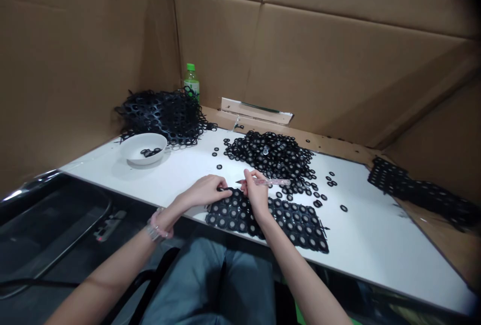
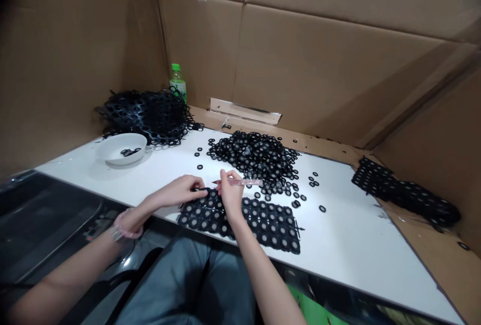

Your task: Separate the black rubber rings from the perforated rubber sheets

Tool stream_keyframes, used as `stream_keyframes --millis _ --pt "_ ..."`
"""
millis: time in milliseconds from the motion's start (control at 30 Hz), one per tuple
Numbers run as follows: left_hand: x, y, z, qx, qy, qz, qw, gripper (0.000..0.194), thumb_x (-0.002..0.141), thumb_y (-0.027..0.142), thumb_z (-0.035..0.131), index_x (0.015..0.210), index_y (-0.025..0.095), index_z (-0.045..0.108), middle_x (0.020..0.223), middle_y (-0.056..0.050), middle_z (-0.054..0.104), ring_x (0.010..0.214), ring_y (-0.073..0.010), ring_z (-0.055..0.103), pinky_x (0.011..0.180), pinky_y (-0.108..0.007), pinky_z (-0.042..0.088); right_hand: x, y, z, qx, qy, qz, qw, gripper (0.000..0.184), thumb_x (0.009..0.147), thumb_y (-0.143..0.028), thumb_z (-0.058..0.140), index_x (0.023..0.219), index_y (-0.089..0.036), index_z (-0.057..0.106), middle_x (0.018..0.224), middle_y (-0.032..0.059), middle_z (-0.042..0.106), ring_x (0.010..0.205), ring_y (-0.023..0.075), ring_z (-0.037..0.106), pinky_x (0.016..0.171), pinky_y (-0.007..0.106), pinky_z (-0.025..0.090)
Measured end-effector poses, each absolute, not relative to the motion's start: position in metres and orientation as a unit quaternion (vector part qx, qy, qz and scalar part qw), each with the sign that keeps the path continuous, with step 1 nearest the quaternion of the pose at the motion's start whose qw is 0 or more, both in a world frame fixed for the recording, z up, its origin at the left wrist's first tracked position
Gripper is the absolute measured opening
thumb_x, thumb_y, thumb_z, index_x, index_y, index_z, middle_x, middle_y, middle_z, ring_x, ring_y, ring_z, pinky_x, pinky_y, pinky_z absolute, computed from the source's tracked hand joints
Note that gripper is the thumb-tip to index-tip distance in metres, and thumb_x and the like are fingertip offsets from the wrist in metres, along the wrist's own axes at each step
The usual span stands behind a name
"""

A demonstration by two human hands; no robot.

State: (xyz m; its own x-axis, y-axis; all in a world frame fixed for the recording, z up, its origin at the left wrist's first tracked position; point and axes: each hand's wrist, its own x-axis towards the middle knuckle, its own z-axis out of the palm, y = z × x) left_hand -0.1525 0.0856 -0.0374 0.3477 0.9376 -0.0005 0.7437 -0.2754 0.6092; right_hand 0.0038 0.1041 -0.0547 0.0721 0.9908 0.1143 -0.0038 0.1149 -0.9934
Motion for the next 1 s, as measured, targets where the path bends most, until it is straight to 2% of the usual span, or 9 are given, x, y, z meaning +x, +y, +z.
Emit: stream_keyframes --millis 100,267,567,833,1000 --pt "-0.155 0.089 -0.040 0.775 0.514 0.209 0.303 0.027 0.079 0.039 0.049 0.072 0.016 0.061 0.072 -0.002 0.060 0.069 -0.0172 0.053 0.065 -0.025 0.038 0.005 0.104 -0.055 -0.484 -0.529 0.446 0.536 0.028 0.067 -0.030 0.060 0.052 -0.022 0.037 0.037 -0.0072 0.048 0.031 0.0099 0.043 0.034 0.020 0.029" --pt "-0.154 0.088 -0.051 0.758 0.523 0.268 0.284 0.022 0.079 0.035 0.051 0.076 0.017 0.062 0.081 -0.003 0.061 0.082 -0.0189 0.052 0.076 -0.026 0.037 0.006 0.104 -0.057 -0.475 -0.566 0.426 0.522 0.028 0.063 -0.019 0.057 0.048 -0.023 0.033 0.036 -0.0091 0.042 0.033 0.0106 0.045 0.035 0.020 0.029" --pt "-0.151 0.085 -0.053 0.722 0.576 0.260 0.281 0.026 0.077 0.038 0.052 0.079 0.018 0.068 0.074 -0.001 0.063 0.073 -0.0182 0.051 0.069 -0.026 0.036 0.006 0.102 -0.056 -0.467 -0.601 0.414 0.499 0.026 0.065 -0.020 0.051 0.048 -0.024 0.031 0.037 -0.0087 0.040 0.033 0.0101 0.041 0.036 0.022 0.028" --pt "-0.150 0.084 -0.057 0.692 0.524 0.330 0.372 0.029 0.078 0.038 0.050 0.081 0.013 0.065 0.075 -0.002 0.064 0.069 -0.0164 0.052 0.064 -0.024 0.039 0.001 0.102 -0.056 -0.456 -0.639 0.376 0.493 0.027 0.059 -0.014 0.052 0.044 -0.022 0.031 0.041 -0.0086 0.030 0.042 0.0099 0.029 0.044 0.024 0.023" --pt "-0.154 0.079 -0.045 0.732 0.515 0.262 0.362 0.033 0.079 0.043 0.049 0.077 0.013 0.063 0.069 -0.001 0.061 0.065 -0.0156 0.051 0.062 -0.024 0.038 0.003 0.106 -0.058 -0.466 -0.607 0.398 0.505 0.025 0.059 -0.014 0.051 0.046 -0.023 0.032 0.037 -0.0094 0.035 0.037 0.0100 0.037 0.042 0.023 0.027"
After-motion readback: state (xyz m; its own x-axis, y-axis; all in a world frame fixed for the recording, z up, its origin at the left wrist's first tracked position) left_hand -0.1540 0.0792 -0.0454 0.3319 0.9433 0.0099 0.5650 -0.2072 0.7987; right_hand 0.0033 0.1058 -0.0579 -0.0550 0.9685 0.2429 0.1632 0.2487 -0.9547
